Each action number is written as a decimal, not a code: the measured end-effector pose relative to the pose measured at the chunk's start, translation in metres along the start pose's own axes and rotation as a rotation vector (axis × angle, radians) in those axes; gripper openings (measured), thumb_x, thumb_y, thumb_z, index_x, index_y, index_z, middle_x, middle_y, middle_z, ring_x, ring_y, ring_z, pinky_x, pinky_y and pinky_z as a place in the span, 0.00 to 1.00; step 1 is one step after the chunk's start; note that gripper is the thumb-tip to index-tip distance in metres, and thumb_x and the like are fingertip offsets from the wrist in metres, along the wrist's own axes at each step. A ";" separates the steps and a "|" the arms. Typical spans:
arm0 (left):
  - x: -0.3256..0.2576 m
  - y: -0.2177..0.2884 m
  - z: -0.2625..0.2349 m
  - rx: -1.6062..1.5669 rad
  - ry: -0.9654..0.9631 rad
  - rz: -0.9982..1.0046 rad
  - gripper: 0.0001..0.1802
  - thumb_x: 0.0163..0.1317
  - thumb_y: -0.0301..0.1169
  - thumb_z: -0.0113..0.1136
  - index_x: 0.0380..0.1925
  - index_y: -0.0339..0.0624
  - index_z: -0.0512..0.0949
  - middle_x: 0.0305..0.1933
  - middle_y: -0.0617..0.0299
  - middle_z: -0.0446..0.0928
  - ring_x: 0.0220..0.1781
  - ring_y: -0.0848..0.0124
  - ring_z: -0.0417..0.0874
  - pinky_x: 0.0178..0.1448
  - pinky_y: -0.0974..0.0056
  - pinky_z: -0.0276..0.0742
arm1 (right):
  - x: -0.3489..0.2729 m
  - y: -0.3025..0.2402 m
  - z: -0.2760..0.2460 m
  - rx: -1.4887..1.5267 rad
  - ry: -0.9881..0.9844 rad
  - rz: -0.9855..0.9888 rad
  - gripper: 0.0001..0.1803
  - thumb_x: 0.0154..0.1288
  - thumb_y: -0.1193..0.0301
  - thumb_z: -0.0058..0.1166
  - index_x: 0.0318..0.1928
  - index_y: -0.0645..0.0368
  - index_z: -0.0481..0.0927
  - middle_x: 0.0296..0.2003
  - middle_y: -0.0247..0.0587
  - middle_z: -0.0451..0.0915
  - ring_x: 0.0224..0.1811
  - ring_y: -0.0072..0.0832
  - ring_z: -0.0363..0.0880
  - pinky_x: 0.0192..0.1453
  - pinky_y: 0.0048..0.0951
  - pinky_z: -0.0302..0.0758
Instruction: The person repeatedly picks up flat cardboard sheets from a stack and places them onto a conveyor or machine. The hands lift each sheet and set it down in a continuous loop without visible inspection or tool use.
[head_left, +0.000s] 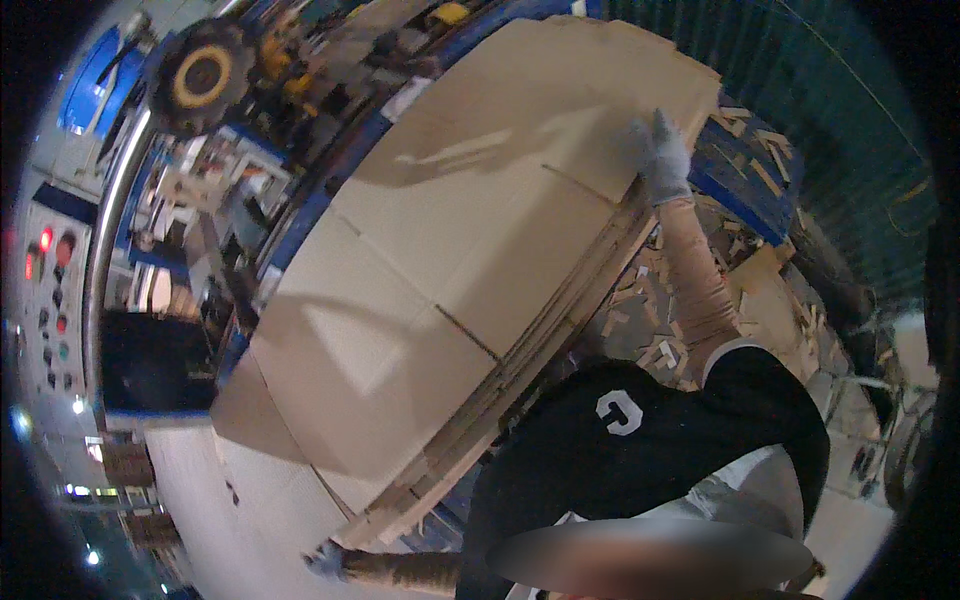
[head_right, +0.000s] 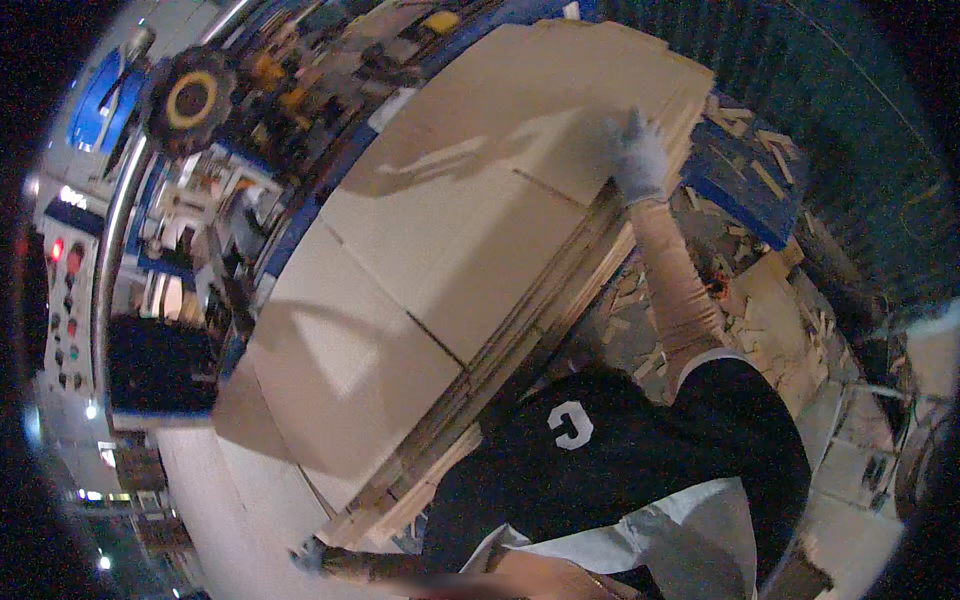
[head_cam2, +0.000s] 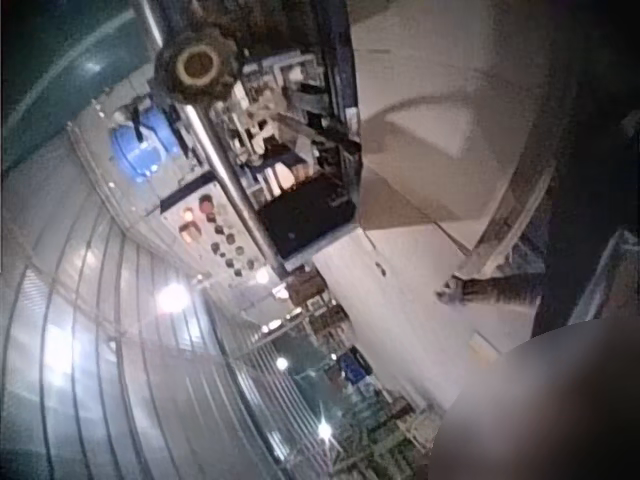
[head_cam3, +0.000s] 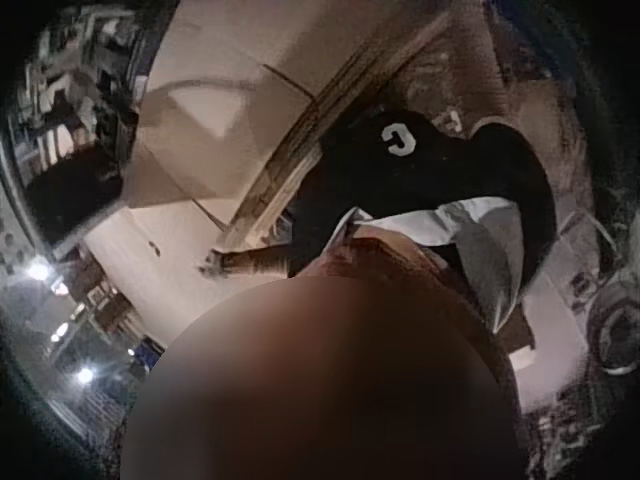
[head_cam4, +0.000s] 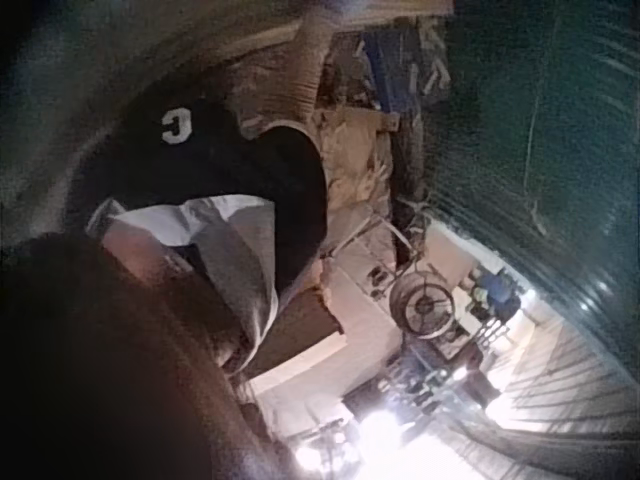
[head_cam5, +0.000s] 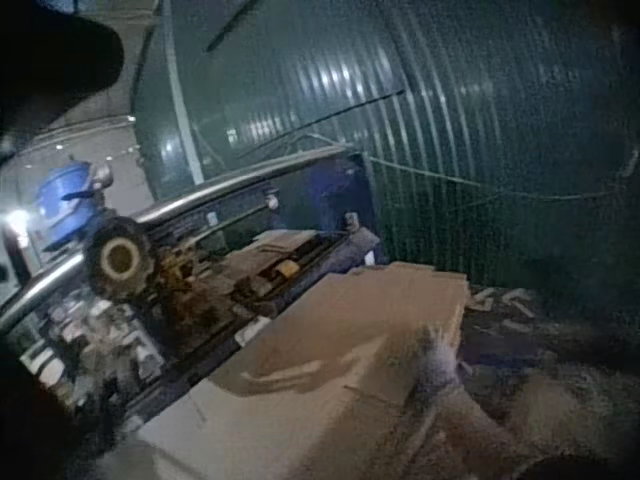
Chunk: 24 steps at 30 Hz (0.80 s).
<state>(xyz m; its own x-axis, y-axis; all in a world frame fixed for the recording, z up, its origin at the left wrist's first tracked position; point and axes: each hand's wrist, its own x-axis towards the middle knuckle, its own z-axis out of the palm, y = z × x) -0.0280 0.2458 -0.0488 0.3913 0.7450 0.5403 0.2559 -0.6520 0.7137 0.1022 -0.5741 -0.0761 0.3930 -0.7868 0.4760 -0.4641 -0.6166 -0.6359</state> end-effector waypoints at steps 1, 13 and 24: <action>0.007 0.003 -0.005 -0.056 -0.029 0.050 0.21 0.65 0.31 0.51 0.58 0.37 0.71 0.56 0.53 0.72 0.49 0.62 0.75 0.50 0.61 0.75 | 0.004 -0.006 0.001 0.360 0.099 -0.074 0.29 0.63 0.58 0.54 0.58 0.65 0.68 0.52 0.62 0.73 0.56 0.55 0.70 0.57 0.44 0.71; -0.067 0.112 -0.022 -0.441 -0.227 -0.144 0.16 0.61 0.29 0.59 0.48 0.35 0.75 0.50 0.58 0.76 0.48 0.68 0.73 0.53 0.62 0.71 | -0.064 -0.080 -0.162 0.317 -0.151 -0.220 0.19 0.59 0.75 0.54 0.52 0.56 0.78 0.52 0.45 0.79 0.51 0.40 0.78 0.51 0.34 0.75; -0.138 0.215 0.058 0.159 -1.047 1.179 0.32 0.50 0.24 0.54 0.60 0.47 0.70 0.67 0.50 0.65 0.69 0.48 0.64 0.72 0.43 0.55 | -0.082 -0.076 -0.111 0.015 -0.892 -1.579 0.28 0.53 0.58 0.52 0.57 0.47 0.74 0.60 0.38 0.72 0.66 0.40 0.65 0.72 0.48 0.56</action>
<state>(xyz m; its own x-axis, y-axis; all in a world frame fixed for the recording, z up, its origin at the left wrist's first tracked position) 0.0246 -0.0049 0.0039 0.8223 -0.5480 0.1530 -0.5598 -0.8274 0.0448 0.0171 -0.4660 0.0015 0.6721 0.7268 0.1417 0.7304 -0.6821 0.0345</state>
